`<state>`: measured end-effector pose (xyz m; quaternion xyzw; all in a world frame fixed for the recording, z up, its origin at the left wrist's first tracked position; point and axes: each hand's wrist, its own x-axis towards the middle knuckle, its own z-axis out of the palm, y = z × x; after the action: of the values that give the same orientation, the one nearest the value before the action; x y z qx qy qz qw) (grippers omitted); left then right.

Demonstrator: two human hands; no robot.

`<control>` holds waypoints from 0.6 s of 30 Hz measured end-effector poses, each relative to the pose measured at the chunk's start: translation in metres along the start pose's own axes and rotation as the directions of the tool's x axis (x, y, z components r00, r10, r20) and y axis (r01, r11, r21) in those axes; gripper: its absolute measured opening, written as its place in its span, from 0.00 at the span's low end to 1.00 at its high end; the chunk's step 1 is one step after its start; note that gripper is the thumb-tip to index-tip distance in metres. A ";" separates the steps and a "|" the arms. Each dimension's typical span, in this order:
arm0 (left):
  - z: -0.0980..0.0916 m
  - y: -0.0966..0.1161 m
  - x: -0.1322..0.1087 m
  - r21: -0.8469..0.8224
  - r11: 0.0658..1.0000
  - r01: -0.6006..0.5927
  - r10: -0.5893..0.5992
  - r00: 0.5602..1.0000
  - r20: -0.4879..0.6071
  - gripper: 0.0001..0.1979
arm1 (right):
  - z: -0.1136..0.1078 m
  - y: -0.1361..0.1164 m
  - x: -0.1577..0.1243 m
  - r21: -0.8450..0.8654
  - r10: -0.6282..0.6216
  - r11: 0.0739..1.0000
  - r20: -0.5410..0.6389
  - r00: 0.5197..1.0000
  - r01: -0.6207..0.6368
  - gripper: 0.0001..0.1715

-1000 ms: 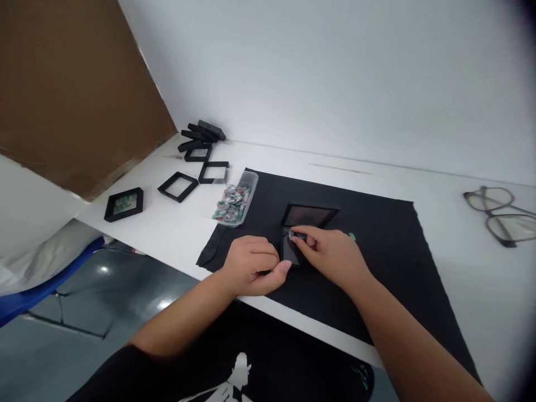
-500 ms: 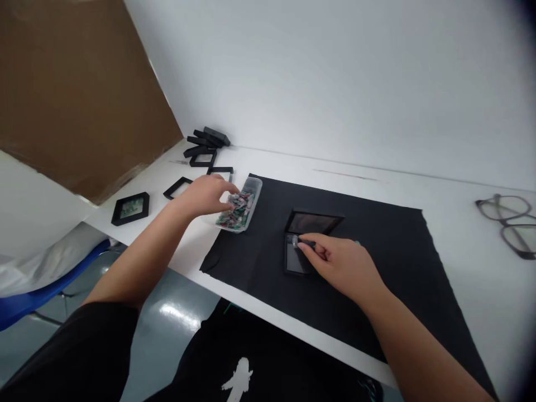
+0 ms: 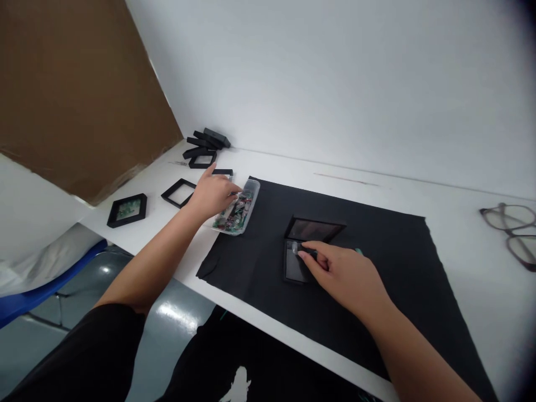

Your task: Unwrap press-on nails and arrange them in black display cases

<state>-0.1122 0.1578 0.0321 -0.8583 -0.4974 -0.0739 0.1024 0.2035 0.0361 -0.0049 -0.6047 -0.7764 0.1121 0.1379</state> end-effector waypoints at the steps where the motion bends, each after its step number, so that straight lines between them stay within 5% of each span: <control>1: 0.000 0.000 -0.002 -0.018 1.000 -0.011 0.010 1.000 -0.030 0.14 | 0.000 0.000 0.000 0.001 0.003 1.000 0.003 1.000 -0.003 0.21; 9: 0.011 0.007 -0.015 -0.173 0.985 -0.024 0.000 0.991 -0.136 0.23 | -0.002 0.000 0.001 0.017 0.027 0.999 0.037 0.999 -0.028 0.20; 18: 0.002 0.013 -0.020 -0.419 0.908 -0.012 -0.062 0.985 -0.162 0.25 | -0.002 0.001 0.002 0.042 0.029 0.999 0.027 0.999 -0.030 0.21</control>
<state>-0.1103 0.1350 0.0246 -0.8442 -0.4702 -0.2539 -0.0422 0.2048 0.0388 -0.0036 -0.6114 -0.7666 0.1388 0.1388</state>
